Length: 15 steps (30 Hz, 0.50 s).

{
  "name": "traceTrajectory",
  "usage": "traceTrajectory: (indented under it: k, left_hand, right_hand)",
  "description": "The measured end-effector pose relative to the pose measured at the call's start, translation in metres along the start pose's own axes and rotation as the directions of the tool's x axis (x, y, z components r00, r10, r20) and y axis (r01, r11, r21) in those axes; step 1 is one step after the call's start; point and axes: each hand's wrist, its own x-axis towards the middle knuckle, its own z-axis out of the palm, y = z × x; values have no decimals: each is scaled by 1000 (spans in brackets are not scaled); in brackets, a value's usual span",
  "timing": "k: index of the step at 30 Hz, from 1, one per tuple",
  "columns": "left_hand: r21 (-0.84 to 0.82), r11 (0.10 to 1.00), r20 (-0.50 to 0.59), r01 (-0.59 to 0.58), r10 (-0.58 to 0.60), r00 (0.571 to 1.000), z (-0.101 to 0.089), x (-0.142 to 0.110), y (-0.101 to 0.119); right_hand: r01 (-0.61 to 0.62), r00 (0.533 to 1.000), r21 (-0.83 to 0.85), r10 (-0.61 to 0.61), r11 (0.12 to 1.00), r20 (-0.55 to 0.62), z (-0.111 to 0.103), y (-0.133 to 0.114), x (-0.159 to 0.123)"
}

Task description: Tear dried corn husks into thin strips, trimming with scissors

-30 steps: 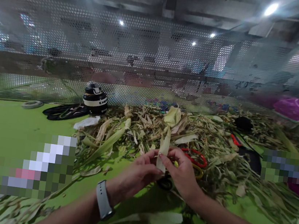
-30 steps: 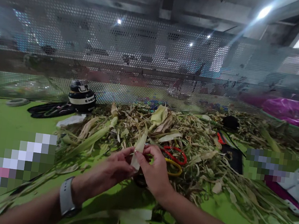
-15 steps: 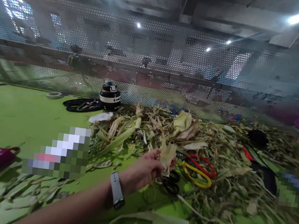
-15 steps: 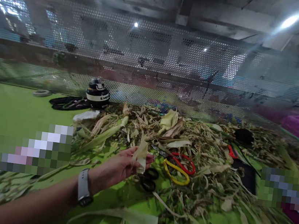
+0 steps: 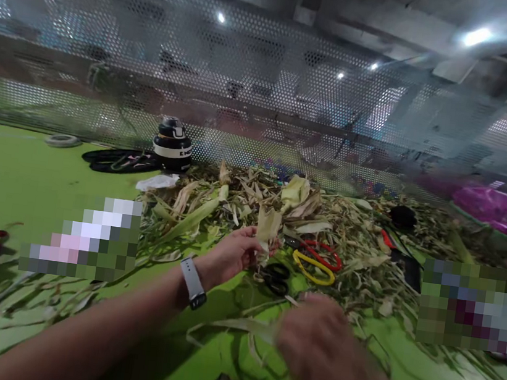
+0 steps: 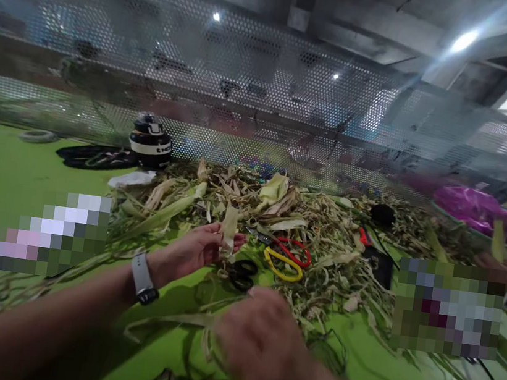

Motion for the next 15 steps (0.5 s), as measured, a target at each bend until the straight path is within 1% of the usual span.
traceTrajectory:
  k: [1,3,4,5,6,9,10,12,14,15]
  left_hand:
    - [1,1000,1,1,-1,1000,-1,1,0]
    - [3,1000,6,6,-6,1000,-3,3,0]
    - [2,1000,7,6,-6,1000,-3,3,0]
    - [-1,1000,5,5,-5,1000,-4,4,0]
    - [-5,1000,3,2,-2,1000,-4,4,0]
    - [-9,1000,-3,1,-1,1000,-5,4,1]
    - [-8,1000,-9,3,-4,1000,-6,3,2]
    - [-9,1000,-15,8,-8,1000,-7,4,2]
    - [-29,1000,-20,3,-3,1000,-8,5,1]
    - [-43,999,-26,-9,8,1000,-8,6,1]
  right_hand:
    - [57,994,-28,-54,998,94,-2,0,2]
    - [164,955,-178,-110,970,276,-1,1,6]
    - [193,932,-253,-96,948,349,0,2,8]
    - [198,912,-309,-60,930,405,3,3,10]
    - [183,894,-328,-18,927,447,6,4,11]
    - [114,832,-261,51,959,552,9,3,16]
    - [89,818,-221,55,971,572,7,2,18]
    - [17,808,-145,72,989,585,-2,3,26]
    - [-132,810,-42,132,990,571,-15,5,37]
    - [-243,811,31,185,970,555,-22,6,44]
